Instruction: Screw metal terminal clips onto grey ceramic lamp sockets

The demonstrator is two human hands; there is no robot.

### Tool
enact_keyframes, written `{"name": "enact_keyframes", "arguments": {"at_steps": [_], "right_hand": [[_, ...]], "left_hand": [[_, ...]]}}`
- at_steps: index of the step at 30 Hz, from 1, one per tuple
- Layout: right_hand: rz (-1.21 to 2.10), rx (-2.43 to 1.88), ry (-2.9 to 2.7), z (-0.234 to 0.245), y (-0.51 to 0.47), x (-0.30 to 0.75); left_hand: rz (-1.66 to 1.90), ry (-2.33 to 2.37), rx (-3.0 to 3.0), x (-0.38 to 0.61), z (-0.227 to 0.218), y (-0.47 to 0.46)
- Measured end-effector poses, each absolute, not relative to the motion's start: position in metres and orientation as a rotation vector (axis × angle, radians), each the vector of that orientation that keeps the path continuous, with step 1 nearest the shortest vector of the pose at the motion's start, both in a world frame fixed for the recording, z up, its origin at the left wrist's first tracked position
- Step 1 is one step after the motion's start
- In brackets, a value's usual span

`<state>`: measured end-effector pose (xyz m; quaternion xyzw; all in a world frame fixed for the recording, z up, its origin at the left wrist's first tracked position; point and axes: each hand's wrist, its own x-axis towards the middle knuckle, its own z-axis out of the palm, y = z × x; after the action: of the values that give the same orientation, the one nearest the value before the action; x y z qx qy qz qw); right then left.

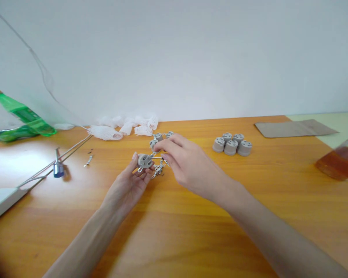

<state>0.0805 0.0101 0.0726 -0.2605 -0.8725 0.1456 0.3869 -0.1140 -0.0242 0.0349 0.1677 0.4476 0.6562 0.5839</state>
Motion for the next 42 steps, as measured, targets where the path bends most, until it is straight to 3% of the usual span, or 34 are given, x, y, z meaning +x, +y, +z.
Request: {"name": "enact_keyframes", "arguments": {"at_steps": [13, 19, 25, 31, 37, 42], "right_hand": [[0.470, -0.824, -2.122, 0.063, 0.014, 0.082], [0.397, -0.613, -2.162, 0.062, 0.013, 0.081], [0.437, -0.876, -2.132, 0.059, 0.013, 0.081], [0.459, -0.631, -2.155, 0.058, 0.017, 0.083], [0.440, -0.859, -2.174, 0.055, 0.014, 0.081], [0.444, -0.613, -2.151, 0.053, 0.013, 0.079]], "left_hand": [[1.596, 1.016, 0.498, -0.110, 0.029, -0.028], [1.621, 1.021, 0.527, -0.110, 0.029, -0.028], [1.624, 1.006, 0.558, -0.108, 0.027, -0.029], [1.641, 1.024, 0.528, -0.109, 0.027, -0.028], [1.642, 1.017, 0.525, -0.108, 0.027, -0.027], [1.683, 1.022, 0.534, -0.112, 0.030, -0.027]]}}
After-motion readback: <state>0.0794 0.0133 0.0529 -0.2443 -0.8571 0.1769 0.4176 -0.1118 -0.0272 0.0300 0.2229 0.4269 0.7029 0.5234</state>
